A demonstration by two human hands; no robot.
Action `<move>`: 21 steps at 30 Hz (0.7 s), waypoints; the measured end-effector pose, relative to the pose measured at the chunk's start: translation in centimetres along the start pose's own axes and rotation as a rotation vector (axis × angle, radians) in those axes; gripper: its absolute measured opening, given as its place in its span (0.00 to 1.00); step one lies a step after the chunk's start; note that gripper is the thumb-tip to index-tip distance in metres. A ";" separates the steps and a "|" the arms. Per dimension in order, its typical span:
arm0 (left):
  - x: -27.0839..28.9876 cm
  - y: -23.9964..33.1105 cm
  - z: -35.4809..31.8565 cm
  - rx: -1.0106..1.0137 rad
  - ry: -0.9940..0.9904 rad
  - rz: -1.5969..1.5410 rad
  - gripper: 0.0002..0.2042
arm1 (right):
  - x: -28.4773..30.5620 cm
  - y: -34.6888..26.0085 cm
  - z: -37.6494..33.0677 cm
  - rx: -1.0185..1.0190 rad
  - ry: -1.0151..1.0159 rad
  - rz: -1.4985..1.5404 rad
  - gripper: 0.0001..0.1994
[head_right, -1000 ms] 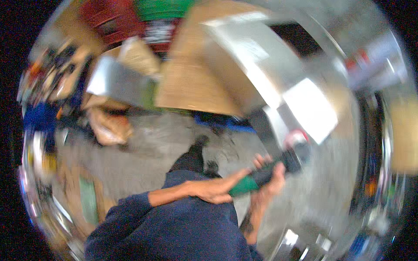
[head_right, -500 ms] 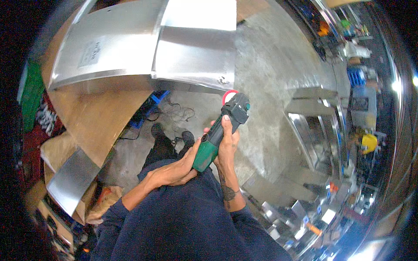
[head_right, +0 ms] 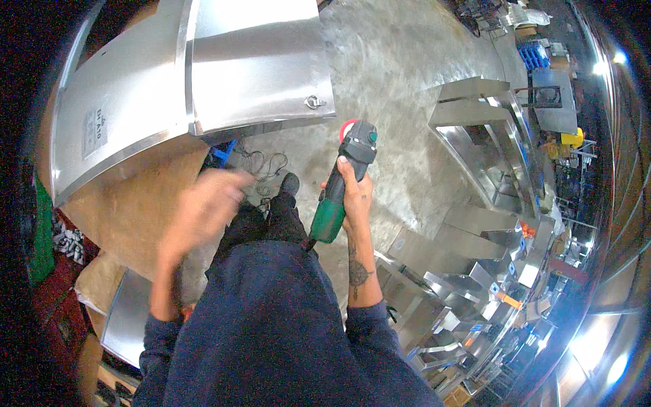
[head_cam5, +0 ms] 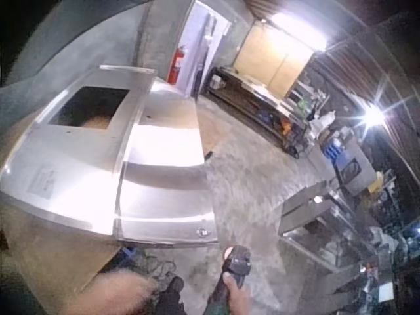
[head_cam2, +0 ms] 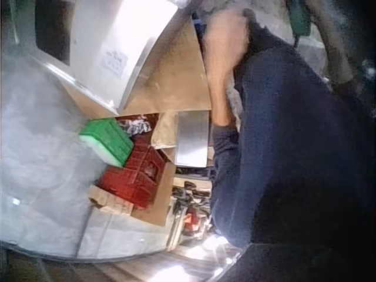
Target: The person uses a handheld angle grinder with a polishing pad to smooth the surface of a stainless steel hood. They reposition the hood on a workbench and continue polishing different sections, including edges and the underside.
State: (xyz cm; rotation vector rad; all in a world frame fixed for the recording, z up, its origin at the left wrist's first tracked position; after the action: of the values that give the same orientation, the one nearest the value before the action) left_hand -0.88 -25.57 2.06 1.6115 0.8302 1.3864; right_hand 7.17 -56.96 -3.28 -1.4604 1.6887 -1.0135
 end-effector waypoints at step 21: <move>19.2 -11.6 -1.8 0.497 0.936 0.510 0.23 | 2.2 1.6 7.7 -0.007 -0.133 -0.260 0.29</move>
State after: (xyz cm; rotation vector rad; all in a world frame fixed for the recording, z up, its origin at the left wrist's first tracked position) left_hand 1.04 -3.26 0.01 1.5515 1.4401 2.5409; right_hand 12.84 -60.03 -8.33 -1.7448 1.4364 -1.0204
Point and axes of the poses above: each hand's wrist, its own z-axis towards the middle knuckle, its own x-axis out of the back of the hand, y = z × x, the point moved 3 cm from there along z, towards the middle knuckle, and after that the axes turned 2 degrees about x, right-handed, at the moved point
